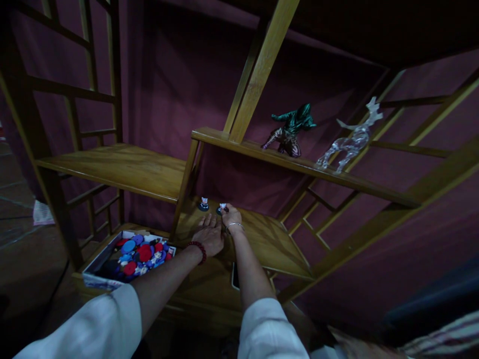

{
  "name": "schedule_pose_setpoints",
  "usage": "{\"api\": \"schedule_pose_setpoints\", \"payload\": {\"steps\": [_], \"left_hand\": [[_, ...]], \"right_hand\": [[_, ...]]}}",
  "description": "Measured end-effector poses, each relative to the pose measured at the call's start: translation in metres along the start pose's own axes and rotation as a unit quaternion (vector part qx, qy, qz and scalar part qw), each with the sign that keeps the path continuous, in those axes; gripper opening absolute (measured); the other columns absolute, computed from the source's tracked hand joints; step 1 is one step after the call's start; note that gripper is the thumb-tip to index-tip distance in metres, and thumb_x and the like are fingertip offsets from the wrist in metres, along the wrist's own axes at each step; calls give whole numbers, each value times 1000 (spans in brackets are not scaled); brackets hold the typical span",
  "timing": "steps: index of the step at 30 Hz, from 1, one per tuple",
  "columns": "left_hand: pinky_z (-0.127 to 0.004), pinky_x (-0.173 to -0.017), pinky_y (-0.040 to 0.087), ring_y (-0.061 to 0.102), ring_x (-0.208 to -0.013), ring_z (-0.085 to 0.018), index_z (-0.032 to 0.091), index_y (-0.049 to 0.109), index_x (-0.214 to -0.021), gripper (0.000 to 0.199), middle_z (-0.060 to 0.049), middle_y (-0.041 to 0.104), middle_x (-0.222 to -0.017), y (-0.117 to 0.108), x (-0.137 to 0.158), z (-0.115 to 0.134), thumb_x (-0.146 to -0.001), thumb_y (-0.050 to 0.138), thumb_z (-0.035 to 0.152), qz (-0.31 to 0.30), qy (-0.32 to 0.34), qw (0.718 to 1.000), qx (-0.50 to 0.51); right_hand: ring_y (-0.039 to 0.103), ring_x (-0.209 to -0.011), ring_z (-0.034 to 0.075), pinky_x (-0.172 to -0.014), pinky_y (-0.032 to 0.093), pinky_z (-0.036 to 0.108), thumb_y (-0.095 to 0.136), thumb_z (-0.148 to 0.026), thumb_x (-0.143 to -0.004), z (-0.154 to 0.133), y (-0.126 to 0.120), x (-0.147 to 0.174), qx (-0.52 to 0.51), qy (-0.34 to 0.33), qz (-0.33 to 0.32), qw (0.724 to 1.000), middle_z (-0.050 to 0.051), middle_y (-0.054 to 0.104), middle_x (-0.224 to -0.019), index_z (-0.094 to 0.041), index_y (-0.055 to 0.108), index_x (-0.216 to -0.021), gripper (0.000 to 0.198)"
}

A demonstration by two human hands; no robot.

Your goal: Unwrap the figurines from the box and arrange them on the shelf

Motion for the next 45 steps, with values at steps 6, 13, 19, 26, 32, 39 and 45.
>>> {"api": "schedule_pose_setpoints", "payload": {"steps": [6,13,19,26,32,39,45], "left_hand": [[-45,-108,9,17,-134,-30,1,36,-132,60,-19,30,-142,2,-1,-1,-83,29,34,-3,0,1000,6],[-49,-107,10,15,-134,-30,3,34,-133,59,-19,29,-143,2,-1,-1,-83,29,33,-2,-1,1000,-1],[-47,-108,9,16,-134,-30,2,35,-133,59,-18,31,-142,1,0,0,-82,30,34,-3,-4,1000,12],[-47,-108,9,16,-134,-31,2,37,-131,59,-19,27,-143,-1,0,0,-83,30,35,-3,-2,1000,6],[-45,-108,11,22,-132,-30,2,41,-128,56,-20,36,-138,-1,0,-1,-83,30,34,19,6,1000,3],[-44,-106,16,29,-128,-29,3,46,-123,51,-20,41,-135,-1,1,0,-83,33,32,49,18,999,-10],[-41,-102,27,41,-119,-26,7,58,-107,37,-18,54,-119,-12,10,3,-79,38,23,96,33,995,-15]], "right_hand": [[63,-79,17,-72,46,25,58,-20,-73,2,2,0,30,17,-12,999,1,69,-82,-25,65,-85,15],[63,-80,17,-71,45,25,56,-21,-75,1,4,-1,77,15,-19,997,2,69,-84,-25,63,-91,18],[63,-79,17,-73,46,25,57,-20,-74,3,5,0,29,19,-22,999,2,69,-82,-25,64,-87,16],[63,-81,15,-77,48,26,58,-19,-73,9,8,0,-40,18,-26,999,1,69,-85,-24,63,-92,21],[63,-89,14,-83,48,28,55,-15,-72,17,7,5,-92,26,-32,995,3,68,-96,-21,60,-102,31],[62,-92,13,-85,46,26,52,-15,-73,19,-2,23,-76,78,-30,994,5,67,-98,-18,58,-107,35],[63,-81,15,-77,47,25,52,-20,-73,14,-8,39,-30,90,-15,995,5,68,-89,-17,60,-106,35]]}}
Point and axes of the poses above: each hand's wrist, its own x-axis away from the middle knuckle, its own y-axis out of the palm, z = x × y, the point moved 7 cm from there along -x, towards the middle knuckle
